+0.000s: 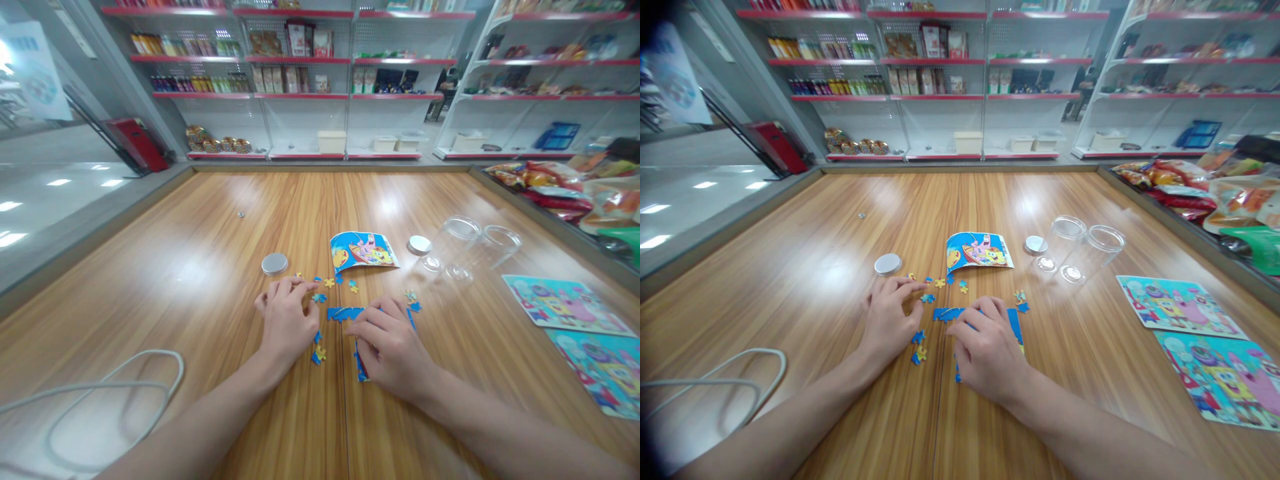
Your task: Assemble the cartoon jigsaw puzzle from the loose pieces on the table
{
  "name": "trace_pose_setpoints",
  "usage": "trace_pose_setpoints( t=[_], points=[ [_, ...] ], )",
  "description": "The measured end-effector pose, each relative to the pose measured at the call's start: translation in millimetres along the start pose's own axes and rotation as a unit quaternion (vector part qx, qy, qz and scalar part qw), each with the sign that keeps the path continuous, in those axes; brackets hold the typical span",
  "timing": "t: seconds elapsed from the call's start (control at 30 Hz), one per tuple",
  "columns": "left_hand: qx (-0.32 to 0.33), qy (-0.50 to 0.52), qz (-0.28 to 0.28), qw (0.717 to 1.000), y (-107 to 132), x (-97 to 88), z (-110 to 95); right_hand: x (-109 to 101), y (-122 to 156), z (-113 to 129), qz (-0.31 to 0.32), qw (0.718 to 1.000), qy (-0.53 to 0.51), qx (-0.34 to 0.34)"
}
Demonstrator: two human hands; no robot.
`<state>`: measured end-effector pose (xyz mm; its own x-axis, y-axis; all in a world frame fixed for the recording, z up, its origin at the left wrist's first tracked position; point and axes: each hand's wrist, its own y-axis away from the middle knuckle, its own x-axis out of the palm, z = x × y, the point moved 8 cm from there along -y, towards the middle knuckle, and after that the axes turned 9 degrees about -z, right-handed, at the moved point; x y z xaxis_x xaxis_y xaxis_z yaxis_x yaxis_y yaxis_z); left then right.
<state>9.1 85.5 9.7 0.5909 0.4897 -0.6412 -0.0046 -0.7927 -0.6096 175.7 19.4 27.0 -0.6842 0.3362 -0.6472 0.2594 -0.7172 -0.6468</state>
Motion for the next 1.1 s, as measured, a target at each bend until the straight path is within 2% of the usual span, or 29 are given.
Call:
trace_pose_setpoints(
  t=[0.1, 0.33, 0.67, 0.83, 1.1],
  points=[
    [0.0, -0.024, 0.018, 1.0, 3, 4.8, 2, 2, 0, -1, -0.001, 1.0, 0.0, -0.002],
    [-0.053, -0.073, 0.084, 0.992, 2, 13.2, 8, 0, 1, 4, -0.018, 1.0, 0.004, -0.023],
    [-0.042, -0.062, 0.101, 0.992, 5, 21.7, 14, -4, 2, 9, -0.039, 0.998, -0.004, -0.044],
    [-0.018, -0.07, 0.091, 0.993, 6, 22.5, 13, -4, 2, 7, -0.039, 0.999, -0.014, -0.035],
    [-0.03, -0.056, 0.092, 0.994, 4, 19.1, 10, -4, 2, 4, -0.032, 0.999, -0.023, -0.019]
  ],
)
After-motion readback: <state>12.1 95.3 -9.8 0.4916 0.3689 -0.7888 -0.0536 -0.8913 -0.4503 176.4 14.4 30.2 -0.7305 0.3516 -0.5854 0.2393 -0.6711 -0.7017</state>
